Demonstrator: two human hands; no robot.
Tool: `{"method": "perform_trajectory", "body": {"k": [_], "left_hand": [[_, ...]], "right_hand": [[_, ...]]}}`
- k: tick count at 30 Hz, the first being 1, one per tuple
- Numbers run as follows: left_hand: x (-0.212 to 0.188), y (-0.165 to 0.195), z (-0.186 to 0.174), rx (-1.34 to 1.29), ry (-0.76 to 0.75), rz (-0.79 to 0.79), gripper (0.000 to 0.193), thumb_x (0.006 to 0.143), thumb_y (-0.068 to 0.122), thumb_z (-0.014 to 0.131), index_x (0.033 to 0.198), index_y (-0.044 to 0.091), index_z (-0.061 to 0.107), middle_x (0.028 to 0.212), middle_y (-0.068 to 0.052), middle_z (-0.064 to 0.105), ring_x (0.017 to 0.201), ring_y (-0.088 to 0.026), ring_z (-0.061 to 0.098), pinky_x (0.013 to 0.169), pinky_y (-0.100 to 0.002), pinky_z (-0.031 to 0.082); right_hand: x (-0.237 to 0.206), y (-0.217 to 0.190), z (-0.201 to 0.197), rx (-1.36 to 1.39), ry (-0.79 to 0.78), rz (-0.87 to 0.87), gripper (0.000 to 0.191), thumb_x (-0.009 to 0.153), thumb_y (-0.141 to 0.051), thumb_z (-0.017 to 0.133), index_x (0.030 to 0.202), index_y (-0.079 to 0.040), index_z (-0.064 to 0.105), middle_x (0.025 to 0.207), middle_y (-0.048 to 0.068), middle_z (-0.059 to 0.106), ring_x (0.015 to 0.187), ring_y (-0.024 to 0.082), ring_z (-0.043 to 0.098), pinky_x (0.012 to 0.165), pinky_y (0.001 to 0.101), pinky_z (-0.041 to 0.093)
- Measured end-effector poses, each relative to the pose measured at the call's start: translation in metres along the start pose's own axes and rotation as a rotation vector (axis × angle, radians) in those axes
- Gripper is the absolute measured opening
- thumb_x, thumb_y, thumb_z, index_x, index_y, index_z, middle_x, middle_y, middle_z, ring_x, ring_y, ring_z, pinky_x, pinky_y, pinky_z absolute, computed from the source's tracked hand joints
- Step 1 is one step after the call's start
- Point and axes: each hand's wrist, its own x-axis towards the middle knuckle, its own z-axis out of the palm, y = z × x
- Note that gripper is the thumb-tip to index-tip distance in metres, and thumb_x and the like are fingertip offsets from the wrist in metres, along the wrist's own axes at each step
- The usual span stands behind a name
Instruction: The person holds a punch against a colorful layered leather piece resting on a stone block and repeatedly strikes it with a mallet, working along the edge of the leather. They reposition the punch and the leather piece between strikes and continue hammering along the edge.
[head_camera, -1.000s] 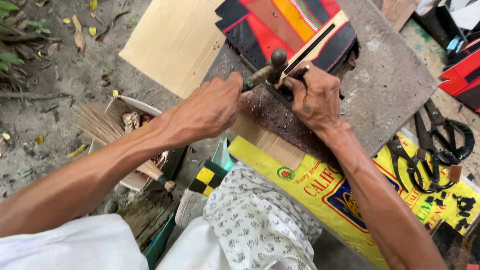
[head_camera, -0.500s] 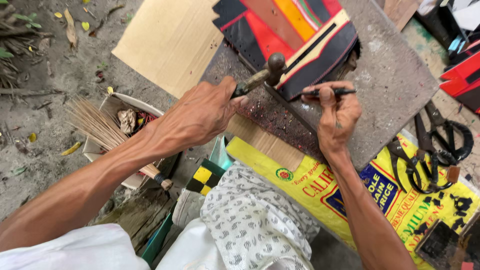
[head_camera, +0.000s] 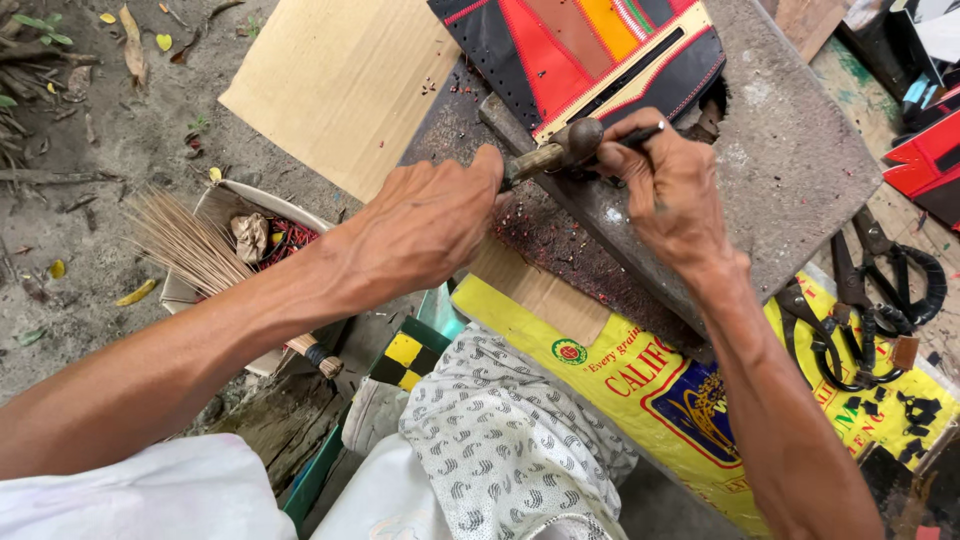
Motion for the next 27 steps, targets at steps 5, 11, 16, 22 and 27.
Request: {"method": "perform_trajectory", "body": {"k": [5, 11, 16, 22, 27], "left_hand": [[0.009, -0.005, -0.015, 0.04, -0.036, -0.104, 0.037, 0.109, 0.034, 0.042, 0.095, 0.0, 0.044, 0.06, -0.023, 0.06, 0.054, -0.046, 0.062, 0.054, -0.057, 0.047], [0.008, -0.014, -0.014, -0.004, 0.024, -0.08, 0.039, 0.109, 0.035, 0.045, 0.097, -0.002, 0.045, 0.064, -0.029, 0.059, 0.062, -0.052, 0.061, 0.06, -0.059, 0.046], [0.006, -0.017, -0.011, 0.011, 0.074, -0.03, 0.039, 0.107, 0.034, 0.049, 0.098, -0.004, 0.046, 0.069, -0.031, 0.061, 0.07, -0.054, 0.062, 0.061, -0.06, 0.047], [0.007, -0.017, -0.011, 0.013, 0.075, -0.02, 0.039, 0.107, 0.034, 0.05, 0.098, -0.004, 0.046, 0.069, -0.031, 0.062, 0.071, -0.055, 0.062, 0.062, -0.06, 0.048], [0.008, -0.017, -0.01, 0.027, 0.081, -0.007, 0.039, 0.108, 0.033, 0.05, 0.097, -0.004, 0.046, 0.068, -0.031, 0.061, 0.069, -0.055, 0.062, 0.062, -0.061, 0.047]], "right_hand": [[0.005, -0.012, -0.007, -0.059, -0.052, -0.059, 0.007, 0.109, -0.006, 0.06, 0.111, 0.0, 0.065, 0.09, 0.009, 0.074, 0.086, 0.012, 0.071, 0.077, 0.0289, 0.057], [0.01, -0.016, -0.007, -0.137, -0.083, -0.07, 0.005, 0.107, 0.001, 0.059, 0.109, 0.0, 0.064, 0.086, 0.012, 0.073, 0.084, 0.013, 0.072, 0.076, 0.0289, 0.056], [0.008, -0.018, -0.005, -0.147, -0.081, -0.127, 0.008, 0.106, 0.004, 0.059, 0.111, 0.0, 0.064, 0.091, 0.013, 0.073, 0.088, 0.016, 0.075, 0.076, 0.0299, 0.057], [0.008, -0.017, -0.002, -0.175, -0.057, -0.117, 0.003, 0.106, 0.001, 0.063, 0.109, 0.001, 0.064, 0.087, 0.014, 0.072, 0.083, 0.015, 0.073, 0.074, 0.0308, 0.056], [0.007, -0.014, -0.001, -0.122, -0.036, -0.065, 0.003, 0.11, 0.001, 0.06, 0.108, 0.001, 0.063, 0.084, 0.011, 0.071, 0.082, 0.012, 0.071, 0.075, 0.0293, 0.056]]}}
